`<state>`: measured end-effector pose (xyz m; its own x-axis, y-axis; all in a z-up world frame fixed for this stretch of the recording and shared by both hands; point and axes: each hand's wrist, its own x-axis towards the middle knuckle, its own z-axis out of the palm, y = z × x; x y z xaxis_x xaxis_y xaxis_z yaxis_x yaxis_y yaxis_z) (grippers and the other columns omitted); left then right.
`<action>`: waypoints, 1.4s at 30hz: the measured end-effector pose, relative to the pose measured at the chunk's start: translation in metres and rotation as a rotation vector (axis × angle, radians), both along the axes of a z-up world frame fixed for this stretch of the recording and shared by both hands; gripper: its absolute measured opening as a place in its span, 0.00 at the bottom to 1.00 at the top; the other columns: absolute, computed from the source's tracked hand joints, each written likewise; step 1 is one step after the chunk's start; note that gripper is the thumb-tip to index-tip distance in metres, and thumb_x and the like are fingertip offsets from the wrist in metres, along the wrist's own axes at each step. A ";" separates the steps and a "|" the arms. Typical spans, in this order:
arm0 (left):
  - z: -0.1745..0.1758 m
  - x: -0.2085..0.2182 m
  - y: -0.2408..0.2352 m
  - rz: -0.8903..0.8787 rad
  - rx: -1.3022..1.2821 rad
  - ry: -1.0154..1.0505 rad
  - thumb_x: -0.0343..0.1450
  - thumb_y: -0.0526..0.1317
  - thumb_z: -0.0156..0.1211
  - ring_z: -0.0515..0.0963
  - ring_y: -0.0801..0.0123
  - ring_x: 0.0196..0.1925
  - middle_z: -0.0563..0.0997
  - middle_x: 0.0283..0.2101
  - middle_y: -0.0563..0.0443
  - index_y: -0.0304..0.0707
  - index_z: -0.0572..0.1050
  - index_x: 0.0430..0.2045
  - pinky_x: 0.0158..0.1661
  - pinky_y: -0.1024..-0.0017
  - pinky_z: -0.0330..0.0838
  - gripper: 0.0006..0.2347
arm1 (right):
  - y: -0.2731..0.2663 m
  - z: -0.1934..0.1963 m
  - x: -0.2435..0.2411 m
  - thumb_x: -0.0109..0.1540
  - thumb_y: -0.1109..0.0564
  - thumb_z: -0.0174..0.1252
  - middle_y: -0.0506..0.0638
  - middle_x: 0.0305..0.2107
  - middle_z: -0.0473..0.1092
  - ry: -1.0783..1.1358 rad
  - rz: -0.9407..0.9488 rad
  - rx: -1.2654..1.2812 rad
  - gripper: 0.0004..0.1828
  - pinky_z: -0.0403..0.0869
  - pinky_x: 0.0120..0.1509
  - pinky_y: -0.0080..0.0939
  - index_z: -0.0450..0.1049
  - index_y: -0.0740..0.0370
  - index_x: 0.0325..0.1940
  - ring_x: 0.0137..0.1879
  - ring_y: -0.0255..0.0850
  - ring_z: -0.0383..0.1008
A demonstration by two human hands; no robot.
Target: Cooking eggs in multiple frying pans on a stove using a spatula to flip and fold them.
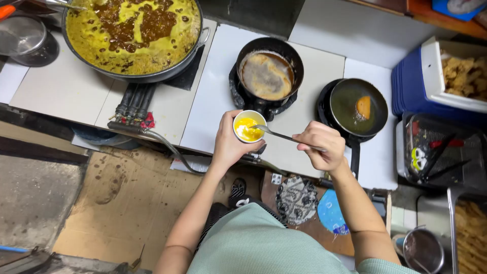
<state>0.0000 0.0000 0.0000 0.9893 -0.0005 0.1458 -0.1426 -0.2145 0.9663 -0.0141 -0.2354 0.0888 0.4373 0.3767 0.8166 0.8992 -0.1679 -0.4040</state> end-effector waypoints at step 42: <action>0.015 0.303 -0.040 -0.045 -0.081 -0.017 0.50 0.42 0.86 0.74 0.41 0.62 0.69 0.55 0.43 0.42 0.64 0.54 0.60 0.41 0.68 0.40 | -0.044 -0.040 0.267 0.71 0.58 0.52 0.59 0.20 0.73 0.891 -0.520 0.985 0.13 0.85 0.29 0.50 0.71 0.67 0.33 0.25 0.45 0.81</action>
<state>0.3034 -0.0401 0.0150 0.9859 -0.0330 0.1642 -0.1671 -0.1291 0.9774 0.2534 -0.2793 0.0492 0.8452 -0.5336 0.0293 0.2108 0.2826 -0.9358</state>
